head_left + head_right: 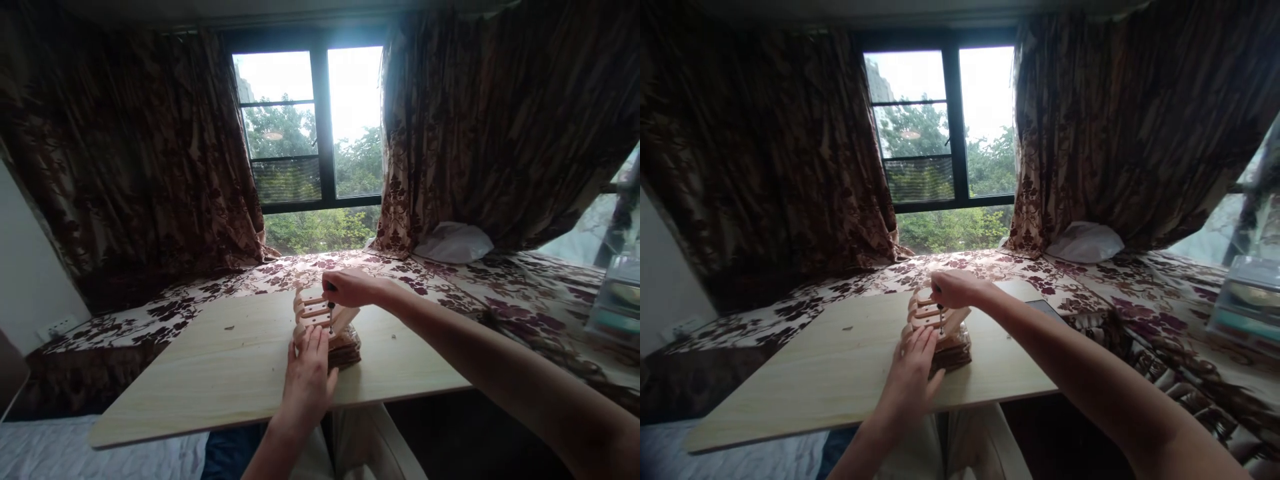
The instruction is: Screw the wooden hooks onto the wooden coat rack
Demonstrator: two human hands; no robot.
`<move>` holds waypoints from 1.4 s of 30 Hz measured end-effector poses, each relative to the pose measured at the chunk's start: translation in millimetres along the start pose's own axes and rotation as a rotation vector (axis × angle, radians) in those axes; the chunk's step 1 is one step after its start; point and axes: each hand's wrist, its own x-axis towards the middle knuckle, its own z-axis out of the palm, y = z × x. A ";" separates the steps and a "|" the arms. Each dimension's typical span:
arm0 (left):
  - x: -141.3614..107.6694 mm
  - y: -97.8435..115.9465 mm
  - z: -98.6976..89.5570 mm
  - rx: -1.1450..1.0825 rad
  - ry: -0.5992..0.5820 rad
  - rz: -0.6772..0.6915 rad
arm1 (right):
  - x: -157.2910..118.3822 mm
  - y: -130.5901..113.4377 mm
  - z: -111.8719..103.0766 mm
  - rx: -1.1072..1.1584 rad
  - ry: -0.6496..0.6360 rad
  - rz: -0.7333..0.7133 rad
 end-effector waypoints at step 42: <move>-4.3 16.8 21.7 -0.084 0.147 0.013 | -0.1 -8.6 3.6 -0.075 0.019 -0.014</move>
